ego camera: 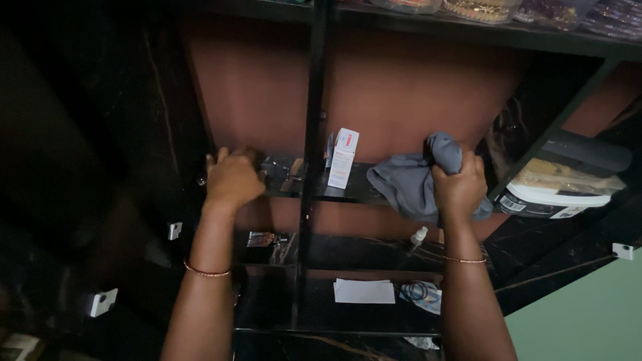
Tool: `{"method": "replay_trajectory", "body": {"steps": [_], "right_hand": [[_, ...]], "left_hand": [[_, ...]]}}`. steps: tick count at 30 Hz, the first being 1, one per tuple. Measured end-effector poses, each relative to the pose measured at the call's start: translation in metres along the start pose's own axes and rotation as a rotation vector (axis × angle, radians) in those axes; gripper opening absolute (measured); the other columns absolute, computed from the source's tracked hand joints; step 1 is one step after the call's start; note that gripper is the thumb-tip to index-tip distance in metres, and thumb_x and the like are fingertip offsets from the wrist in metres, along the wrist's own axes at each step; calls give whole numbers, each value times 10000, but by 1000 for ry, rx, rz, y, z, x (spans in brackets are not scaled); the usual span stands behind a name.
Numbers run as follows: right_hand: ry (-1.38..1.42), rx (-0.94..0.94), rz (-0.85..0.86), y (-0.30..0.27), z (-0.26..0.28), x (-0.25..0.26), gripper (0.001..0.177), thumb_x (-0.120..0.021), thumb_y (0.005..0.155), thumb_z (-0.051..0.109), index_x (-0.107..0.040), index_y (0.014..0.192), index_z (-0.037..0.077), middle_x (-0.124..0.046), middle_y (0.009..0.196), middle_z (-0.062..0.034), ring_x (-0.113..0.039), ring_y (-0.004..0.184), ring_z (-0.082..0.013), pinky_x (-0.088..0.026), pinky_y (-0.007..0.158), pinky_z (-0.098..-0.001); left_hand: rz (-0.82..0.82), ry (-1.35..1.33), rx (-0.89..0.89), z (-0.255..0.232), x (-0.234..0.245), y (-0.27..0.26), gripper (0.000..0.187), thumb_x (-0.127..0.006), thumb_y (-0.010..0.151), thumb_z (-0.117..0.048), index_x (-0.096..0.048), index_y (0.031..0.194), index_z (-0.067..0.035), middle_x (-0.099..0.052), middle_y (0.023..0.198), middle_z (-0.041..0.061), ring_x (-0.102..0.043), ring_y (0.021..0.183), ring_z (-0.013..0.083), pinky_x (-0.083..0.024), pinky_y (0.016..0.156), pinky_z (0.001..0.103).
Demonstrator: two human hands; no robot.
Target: The person wipes the interior surfaces of a dark wooden shelving unit with a gray cloth. They move several items including a white tub, a small box, and a watch to access and clean the shelf surfaces, then place them back.
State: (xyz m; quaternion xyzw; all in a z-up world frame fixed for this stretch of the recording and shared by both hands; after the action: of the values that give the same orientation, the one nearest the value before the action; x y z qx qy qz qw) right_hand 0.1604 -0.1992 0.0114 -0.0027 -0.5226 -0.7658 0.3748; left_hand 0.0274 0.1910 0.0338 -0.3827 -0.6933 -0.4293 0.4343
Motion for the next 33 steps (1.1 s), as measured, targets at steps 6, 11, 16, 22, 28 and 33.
{"method": "replay_trajectory", "body": {"steps": [6, 11, 16, 22, 28, 33], "right_hand": [[4, -19, 29, 0, 5, 4, 557, -823, 719, 182, -682, 1257, 138, -682, 1131, -161, -680, 994, -415, -540, 847, -504], [0, -9, 11, 0, 3, 2, 549, -821, 728, 174, -680, 1258, 140, -685, 1125, -161, -680, 989, -420, -541, 837, -509], [-9, -13, 4, -3, -4, -3, 528, -823, 728, 192, -687, 1235, 139, -687, 1125, -156, -676, 997, -428, -539, 840, -517], [-16, -12, -14, 1, -3, -3, 528, -822, 720, 223, -678, 1218, 122, -676, 1116, -166, -659, 994, -437, -532, 837, -523], [8, -17, 2, -1, -1, 0, 560, -817, 720, 213, -682, 1258, 140, -677, 1133, -160, -666, 1005, -425, -532, 854, -514], [-6, -16, -1, -1, 2, 1, 580, -821, 718, 208, -682, 1277, 146, -680, 1143, -157, -669, 1013, -420, -534, 861, -505]], "left_hand": [[121, 233, 52, -15, 0, 8, 362, -704, 889, -291, -726, 1171, -66, -665, 1287, 158, -524, 1331, 343, -342, 1146, 579], [21, 146, 25, -15, -3, 5, 368, -720, 829, -196, -714, 1181, -91, -690, 1254, 149, -590, 1251, 344, -477, 1040, 514], [-129, 150, -66, -7, -16, 2, 374, -732, 808, -246, -718, 1127, -52, -690, 1205, 132, -560, 1226, 366, -473, 964, 550], [-298, 369, -60, -16, -28, 5, 226, -605, 893, -202, -790, 990, -116, -745, 1098, 70, -603, 1190, 310, -382, 1123, 599], [-353, 379, -107, -17, -35, 8, 230, -593, 904, -188, -800, 939, -96, -759, 1025, 91, -634, 1132, 315, -434, 1043, 577], [-427, 373, -117, -12, -37, 3, 200, -635, 862, -175, -782, 966, -87, -744, 1048, 93, -636, 1114, 310, -457, 1012, 561]]}}
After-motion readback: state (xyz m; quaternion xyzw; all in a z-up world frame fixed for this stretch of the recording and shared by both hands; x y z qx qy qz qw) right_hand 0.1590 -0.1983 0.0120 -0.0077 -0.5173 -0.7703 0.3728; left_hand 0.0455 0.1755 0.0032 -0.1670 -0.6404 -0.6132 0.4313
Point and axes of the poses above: each hand's wrist, its own y-axis towards the middle knuckle, its own x-axis out of the back of the hand, z = x × y, the point moved 2 cm from there along y, towards the middle knuckle
